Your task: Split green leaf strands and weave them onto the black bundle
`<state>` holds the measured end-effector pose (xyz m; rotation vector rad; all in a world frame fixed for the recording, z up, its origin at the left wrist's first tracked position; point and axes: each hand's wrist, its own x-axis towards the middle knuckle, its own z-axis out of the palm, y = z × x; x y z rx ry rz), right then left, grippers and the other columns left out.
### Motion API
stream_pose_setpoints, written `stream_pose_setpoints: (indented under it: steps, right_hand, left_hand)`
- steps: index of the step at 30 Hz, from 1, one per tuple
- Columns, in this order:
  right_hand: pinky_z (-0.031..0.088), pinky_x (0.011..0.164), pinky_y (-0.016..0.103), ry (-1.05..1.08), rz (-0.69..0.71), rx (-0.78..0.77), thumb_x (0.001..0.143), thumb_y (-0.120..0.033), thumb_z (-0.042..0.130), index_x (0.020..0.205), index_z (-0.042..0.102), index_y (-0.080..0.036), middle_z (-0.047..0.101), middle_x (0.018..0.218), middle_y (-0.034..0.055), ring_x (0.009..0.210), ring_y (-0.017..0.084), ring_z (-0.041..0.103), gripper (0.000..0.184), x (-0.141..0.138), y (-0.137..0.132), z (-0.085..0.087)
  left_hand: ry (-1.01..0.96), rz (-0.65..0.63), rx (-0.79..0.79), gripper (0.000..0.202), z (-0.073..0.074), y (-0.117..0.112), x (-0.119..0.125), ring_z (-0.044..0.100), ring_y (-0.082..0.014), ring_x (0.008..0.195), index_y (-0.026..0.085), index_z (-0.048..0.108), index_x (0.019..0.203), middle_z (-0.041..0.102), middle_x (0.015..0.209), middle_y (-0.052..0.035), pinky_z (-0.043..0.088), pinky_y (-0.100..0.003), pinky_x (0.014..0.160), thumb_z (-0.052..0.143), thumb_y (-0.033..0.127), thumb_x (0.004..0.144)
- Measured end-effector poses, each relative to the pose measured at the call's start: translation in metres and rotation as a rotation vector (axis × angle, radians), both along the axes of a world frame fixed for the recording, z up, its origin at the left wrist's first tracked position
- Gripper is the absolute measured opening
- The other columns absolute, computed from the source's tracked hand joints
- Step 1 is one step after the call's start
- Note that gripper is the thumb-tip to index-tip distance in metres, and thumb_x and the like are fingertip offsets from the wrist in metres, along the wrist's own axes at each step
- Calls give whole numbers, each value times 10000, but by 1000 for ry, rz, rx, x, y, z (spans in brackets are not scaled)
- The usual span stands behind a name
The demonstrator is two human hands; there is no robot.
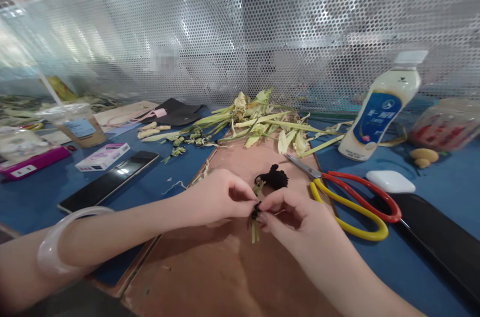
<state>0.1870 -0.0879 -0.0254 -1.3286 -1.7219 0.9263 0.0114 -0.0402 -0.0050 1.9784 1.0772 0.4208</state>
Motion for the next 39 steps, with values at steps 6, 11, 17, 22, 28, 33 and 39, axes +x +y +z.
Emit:
stream_pose_setpoints:
  steps: [6, 11, 17, 22, 28, 33, 39]
  right_hand:
    - [501, 587, 231, -127, 11, 109, 713, -269, 526, 720, 591, -209, 627, 701, 6, 636, 130, 592, 89, -2, 1, -1]
    - [478, 590, 247, -227, -5, 122, 729, -257, 509, 757, 575, -224, 613, 723, 4, 666, 139, 577, 79, -1, 2, -7]
    - [429, 517, 233, -328, -92, 161, 705, -233, 512, 715, 534, -217, 570, 647, -11, 564, 119, 520, 30, -5, 2, -9]
    - [390, 476, 229, -396, -135, 144, 696, -214, 497, 731, 502, -206, 538, 613, -20, 512, 110, 482, 36, -11, 2, -6]
    - [387, 598, 297, -574, -213, 295, 670, -218, 510, 784, 523, -210, 559, 750, 19, 725, 192, 518, 115, -18, 1, -4]
    - [316, 592, 302, -679, -192, 395, 681, -219, 493, 769, 536, -218, 557, 749, 22, 697, 200, 487, 98, -21, -1, -2]
    - [246, 589, 308, -749, -138, 551, 682, -187, 472, 711, 520, -207, 538, 671, 30, 678, 206, 446, 59, -22, 1, -2]
  left_hand:
    - [13, 1, 9, 253, -3, 1, -1, 500, -93, 580, 189, 697, 826, 655, 698, 6, 351, -189, 507, 560, 344, 680]
    - [34, 19, 9, 272, -1, 0, 0, 491, -96, 562, 176, 699, 828, 651, 686, -4, 341, -194, 491, 558, 351, 676]
    - [35, 11, 45, 227, 1, -1, 1, 449, -78, 529, 161, 702, 759, 597, 597, 11, 312, -181, 472, 547, 309, 681]
    - [-8, -18, 44, 204, -1, 0, 1, 472, -79, 539, 153, 696, 740, 614, 618, 9, 338, -178, 497, 544, 279, 688]
    - [-8, -10, 45, 198, -3, 0, 1, 528, -105, 611, 158, 685, 728, 630, 647, 2, 365, -186, 530, 541, 292, 700]
    - [-2, -22, 46, 183, -2, 0, 1, 538, -113, 637, 149, 671, 708, 630, 661, -1, 375, -189, 553, 537, 274, 698]
    - [48, -38, 59, 183, 1, 0, 1, 553, -128, 688, 154, 675, 736, 653, 711, -3, 381, -201, 591, 530, 258, 694]
